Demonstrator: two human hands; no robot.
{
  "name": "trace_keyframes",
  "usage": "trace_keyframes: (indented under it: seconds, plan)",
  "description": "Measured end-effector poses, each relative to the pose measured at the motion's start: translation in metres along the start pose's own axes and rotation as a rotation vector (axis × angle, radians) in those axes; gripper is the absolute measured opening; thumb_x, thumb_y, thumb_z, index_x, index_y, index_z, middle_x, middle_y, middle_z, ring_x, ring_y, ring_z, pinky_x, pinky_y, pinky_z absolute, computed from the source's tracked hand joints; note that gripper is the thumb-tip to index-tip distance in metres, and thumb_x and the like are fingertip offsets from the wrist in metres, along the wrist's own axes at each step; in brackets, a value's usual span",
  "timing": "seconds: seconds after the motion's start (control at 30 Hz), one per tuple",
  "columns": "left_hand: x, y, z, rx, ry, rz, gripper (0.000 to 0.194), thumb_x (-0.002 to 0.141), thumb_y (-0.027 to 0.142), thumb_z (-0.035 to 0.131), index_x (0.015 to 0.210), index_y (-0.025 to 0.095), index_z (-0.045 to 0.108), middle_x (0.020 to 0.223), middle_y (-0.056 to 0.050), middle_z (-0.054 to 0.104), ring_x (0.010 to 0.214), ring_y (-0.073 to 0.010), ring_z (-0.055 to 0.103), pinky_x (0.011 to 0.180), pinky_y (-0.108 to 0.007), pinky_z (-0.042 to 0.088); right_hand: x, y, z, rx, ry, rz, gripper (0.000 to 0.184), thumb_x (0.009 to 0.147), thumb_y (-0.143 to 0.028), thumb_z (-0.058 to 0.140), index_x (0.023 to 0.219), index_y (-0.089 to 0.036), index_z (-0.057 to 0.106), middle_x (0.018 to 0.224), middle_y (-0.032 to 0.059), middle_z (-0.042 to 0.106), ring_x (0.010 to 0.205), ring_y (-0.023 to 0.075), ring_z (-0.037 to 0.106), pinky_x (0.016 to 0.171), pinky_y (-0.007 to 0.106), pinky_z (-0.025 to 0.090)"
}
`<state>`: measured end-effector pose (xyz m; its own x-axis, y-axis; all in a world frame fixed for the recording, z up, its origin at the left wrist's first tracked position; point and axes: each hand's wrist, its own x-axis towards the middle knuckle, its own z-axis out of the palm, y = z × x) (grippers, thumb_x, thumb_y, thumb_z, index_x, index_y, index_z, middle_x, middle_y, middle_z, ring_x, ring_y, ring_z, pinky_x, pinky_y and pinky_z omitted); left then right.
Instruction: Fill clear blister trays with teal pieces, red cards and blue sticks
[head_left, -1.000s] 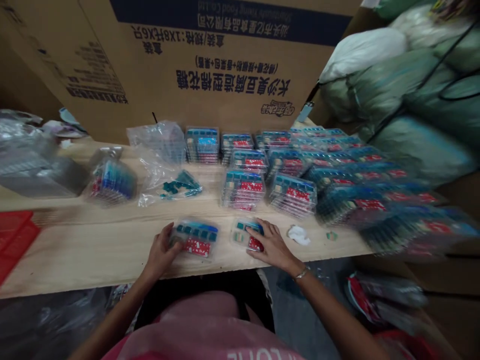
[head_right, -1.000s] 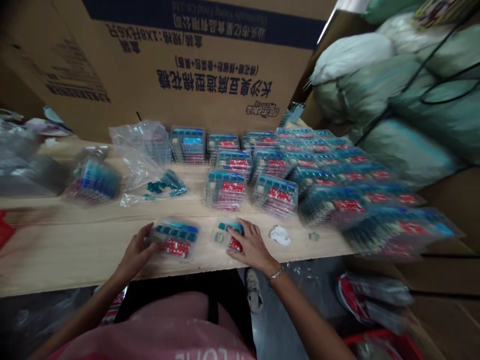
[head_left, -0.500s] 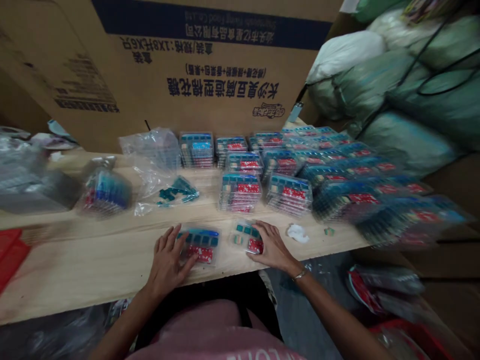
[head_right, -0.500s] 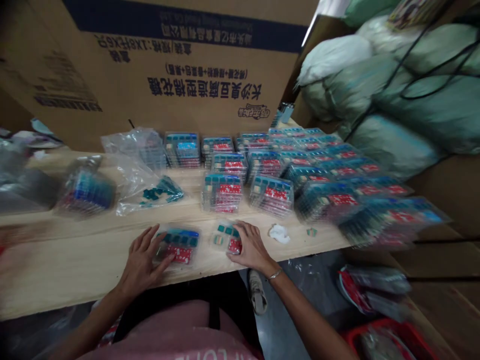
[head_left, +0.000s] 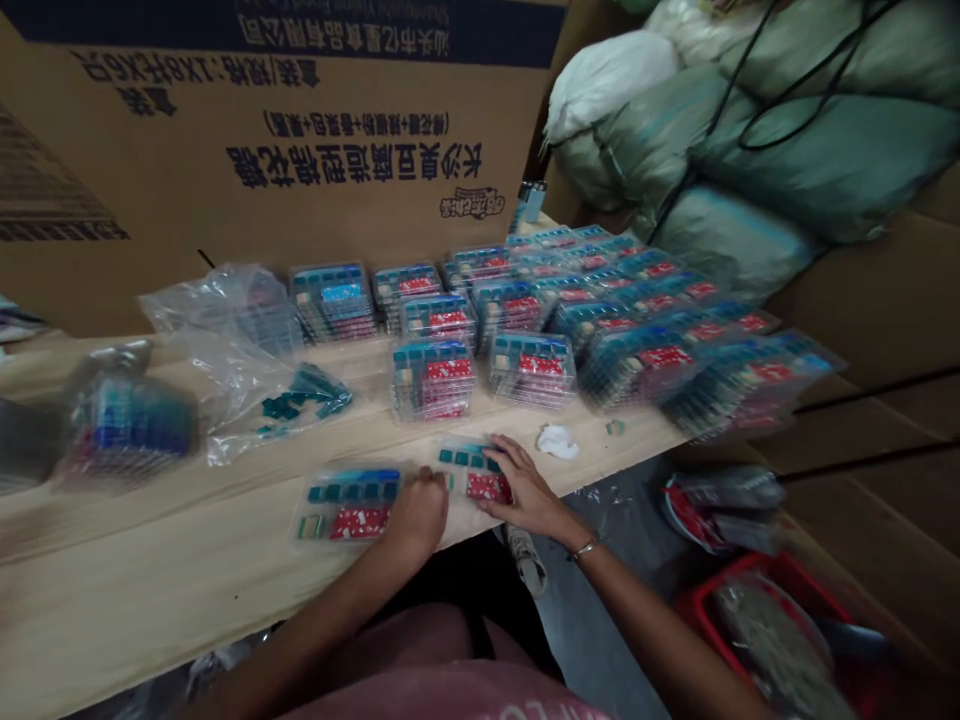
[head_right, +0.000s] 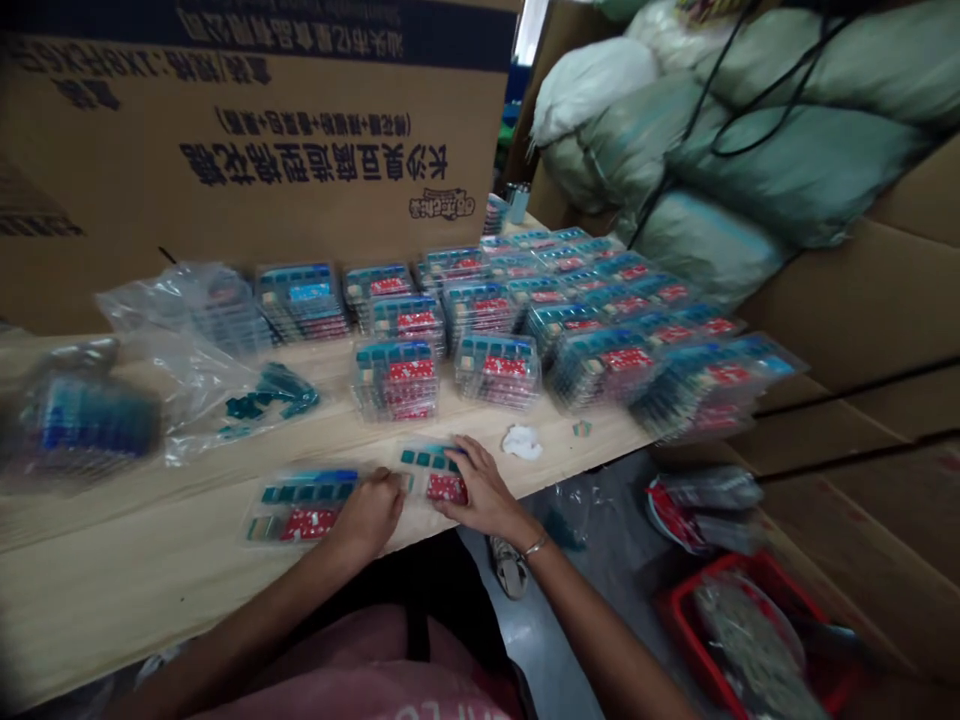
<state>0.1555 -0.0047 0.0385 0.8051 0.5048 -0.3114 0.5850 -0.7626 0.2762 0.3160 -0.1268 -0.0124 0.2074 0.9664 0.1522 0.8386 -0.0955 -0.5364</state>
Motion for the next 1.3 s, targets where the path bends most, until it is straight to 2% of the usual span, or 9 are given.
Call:
trace_keyframes:
  seconds: [0.13,0.27,0.4,0.53,0.7,0.87,1.0,1.1,1.3]
  plan:
    - [0.012,-0.009,0.004,-0.063,0.086,0.015,0.033,0.083,0.005,0.035,0.097,0.010,0.065,0.098,-0.017,0.067,0.090,-0.0239,0.066,0.082,-0.035,0.050,0.000,0.003,0.006,0.029,0.018,-0.004,0.074,0.075,-0.048,0.063,0.135,-0.014,0.036,0.144,0.0203,0.029,0.136,0.0310,0.020,0.109,0.052,0.023]
    - [0.016,-0.026,0.018,-0.233,0.226,0.020,0.051,0.073,-0.001,0.038,0.119,0.014,0.054,0.095,-0.010,0.071,0.087,-0.0212,0.068,0.079,-0.033,0.052,0.000,0.004,0.005,0.042,0.014,0.021,0.083,0.072,-0.049,0.066,0.138,-0.013,0.031,0.145,0.0207,0.027,0.137,0.0314,0.019,0.109,0.052,0.023]
    - [0.015,-0.035,0.025,-0.359,0.260,0.019,0.057,0.072,0.000,0.040,0.127,0.015,0.047,0.089,-0.008,0.072,0.083,-0.0207,0.068,0.078,-0.034,0.053,0.000,0.001,-0.001,-0.006,-0.015,0.040,0.091,0.063,-0.048,0.073,0.137,-0.012,0.034,0.147,0.0214,0.023,0.137,0.0334,0.018,0.109,0.051,0.023]
    - [0.004,-0.039,0.019,-0.526,0.287,-0.013,0.057,0.073,0.006,0.044,0.130,0.013,0.043,0.099,-0.012,0.069,0.079,-0.0184,0.068,0.074,-0.033,0.054,0.004,-0.003,-0.009,-0.025,-0.043,0.039,0.088,0.058,-0.038,0.075,0.134,-0.012,0.040,0.140,0.0192,0.034,0.130,0.0324,0.029,0.107,0.048,0.027]
    - [-0.011,-0.055,0.006,-0.839,0.440,0.004,0.053,0.074,0.013,0.050,0.126,0.015,0.043,0.099,-0.009,0.066,0.078,-0.0145,0.066,0.072,-0.030,0.053,0.013,-0.004,-0.018,0.005,-0.083,0.056,0.084,0.055,-0.029,0.073,0.132,-0.013,0.043,0.132,0.0167,0.040,0.125,0.0316,0.034,0.105,0.046,0.031]
    - [-0.017,-0.059,-0.004,-1.024,0.365,0.026,0.052,0.071,0.016,0.055,0.122,0.018,0.048,0.106,-0.009,0.062,0.082,-0.0141,0.064,0.071,-0.028,0.053,0.023,-0.004,-0.045,0.230,-0.271,0.142,0.071,0.062,-0.030,0.070,0.128,-0.018,0.047,0.125,0.0116,0.050,0.115,0.0281,0.047,0.099,0.045,0.038]
    - [-0.018,-0.050,-0.018,-1.023,0.191,0.284,0.047,0.073,0.019,0.058,0.120,0.021,0.055,0.132,-0.011,0.049,0.095,-0.0156,0.062,0.079,-0.030,0.051,0.028,-0.018,-0.068,0.503,-0.480,0.138,0.064,0.070,-0.038,0.067,0.127,-0.018,0.049,0.125,0.0083,0.054,0.115,0.0262,0.051,0.098,0.041,0.039]
    - [-0.021,-0.047,-0.029,-1.008,0.120,0.427,0.029,0.079,0.026,0.057,0.105,0.019,0.065,0.118,-0.009,0.061,0.101,-0.0190,0.059,0.087,-0.032,0.048,0.030,-0.034,-0.077,0.512,-0.518,0.133,0.061,0.069,-0.043,0.069,0.124,-0.019,0.053,0.125,0.0069,0.056,0.116,0.0268,0.051,0.099,0.041,0.039]
    - [-0.039,-0.057,-0.035,-1.064,0.183,0.390,0.029,0.080,0.035,0.058,0.102,0.017,0.064,0.099,-0.008,0.066,0.090,-0.0185,0.061,0.081,-0.030,0.049,0.033,-0.062,-0.087,0.518,-0.634,0.091,0.059,0.078,-0.047,0.062,0.129,-0.020,0.050,0.125,0.0064,0.057,0.113,0.0233,0.053,0.097,0.038,0.041]
